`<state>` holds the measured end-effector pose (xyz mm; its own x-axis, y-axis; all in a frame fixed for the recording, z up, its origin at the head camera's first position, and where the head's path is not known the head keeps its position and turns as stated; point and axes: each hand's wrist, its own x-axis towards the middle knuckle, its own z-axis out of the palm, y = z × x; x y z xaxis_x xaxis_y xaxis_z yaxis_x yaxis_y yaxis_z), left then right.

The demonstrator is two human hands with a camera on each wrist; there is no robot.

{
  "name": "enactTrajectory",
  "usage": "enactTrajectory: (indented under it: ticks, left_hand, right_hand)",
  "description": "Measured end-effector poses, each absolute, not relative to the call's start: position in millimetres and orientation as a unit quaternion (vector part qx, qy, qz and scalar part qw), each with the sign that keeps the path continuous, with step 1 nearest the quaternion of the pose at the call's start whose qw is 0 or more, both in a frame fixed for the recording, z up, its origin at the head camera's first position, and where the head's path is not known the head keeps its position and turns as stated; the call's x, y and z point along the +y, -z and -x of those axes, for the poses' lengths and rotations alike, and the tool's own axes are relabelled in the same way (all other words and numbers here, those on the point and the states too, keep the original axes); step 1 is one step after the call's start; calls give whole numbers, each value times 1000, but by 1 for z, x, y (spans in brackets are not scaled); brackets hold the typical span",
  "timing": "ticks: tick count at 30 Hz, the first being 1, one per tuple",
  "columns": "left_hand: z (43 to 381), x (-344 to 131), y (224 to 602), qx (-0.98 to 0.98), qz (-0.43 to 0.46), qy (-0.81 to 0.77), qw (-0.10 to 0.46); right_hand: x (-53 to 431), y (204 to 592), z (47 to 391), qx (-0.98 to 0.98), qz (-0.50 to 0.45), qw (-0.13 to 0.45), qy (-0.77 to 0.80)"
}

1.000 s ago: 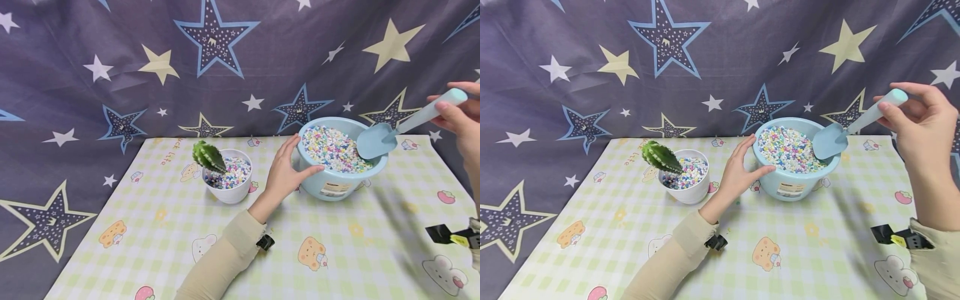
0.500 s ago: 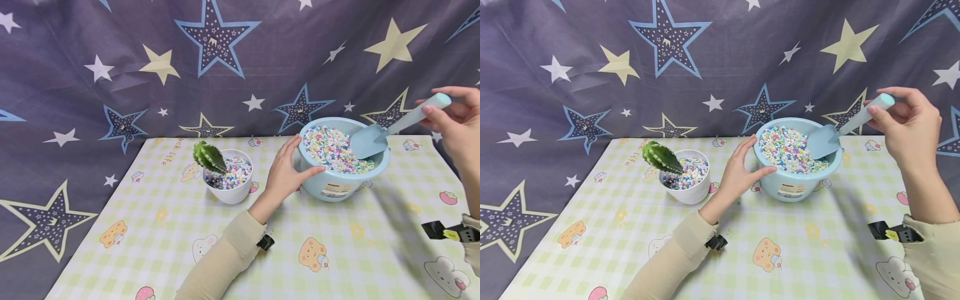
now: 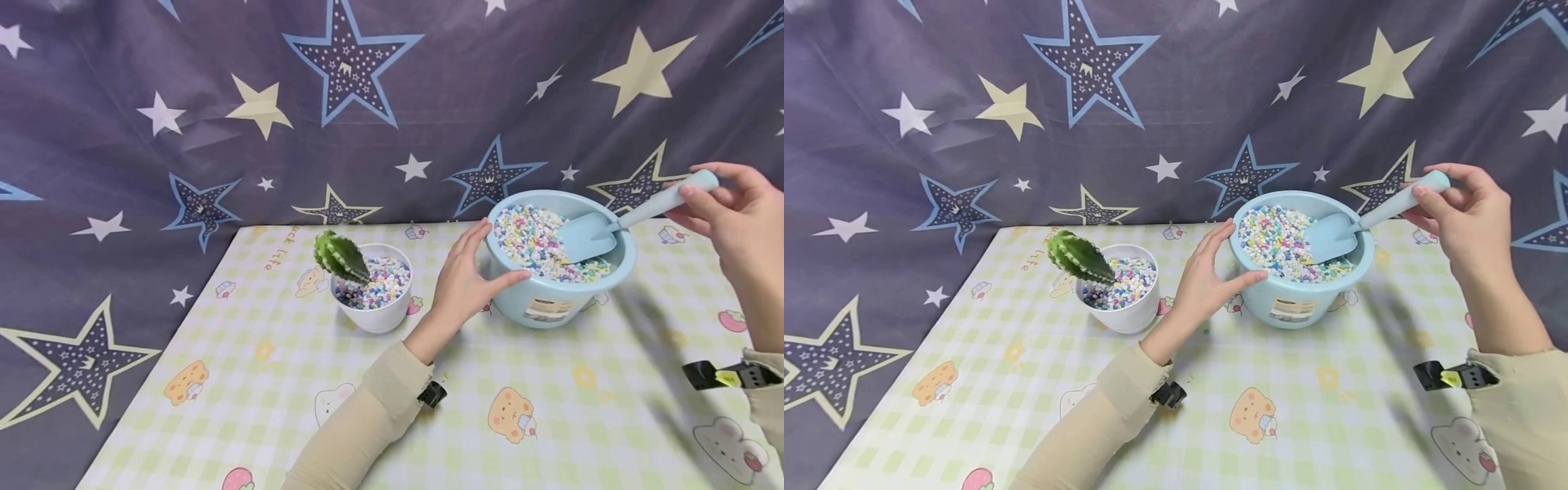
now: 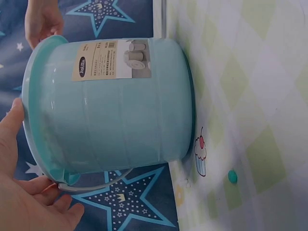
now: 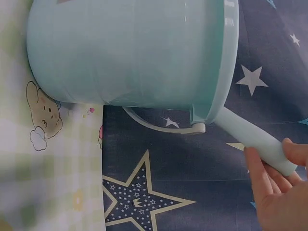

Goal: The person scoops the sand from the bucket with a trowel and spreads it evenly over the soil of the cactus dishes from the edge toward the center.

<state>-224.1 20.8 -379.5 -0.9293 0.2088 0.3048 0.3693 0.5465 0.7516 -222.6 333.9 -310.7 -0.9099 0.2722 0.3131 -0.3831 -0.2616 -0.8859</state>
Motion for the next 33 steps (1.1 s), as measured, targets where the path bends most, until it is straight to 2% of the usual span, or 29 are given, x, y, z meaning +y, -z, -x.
enactTrajectory:
  ticks: [16, 33]
  left_hand:
    - [224, 19, 378, -875, 166, 446, 87]
    - [224, 20, 375, -886, 168, 423, 87]
  right_hand:
    - [330, 311, 248, -637, 10, 101, -764]
    - [339, 309, 253, -689, -34, 5, -724]
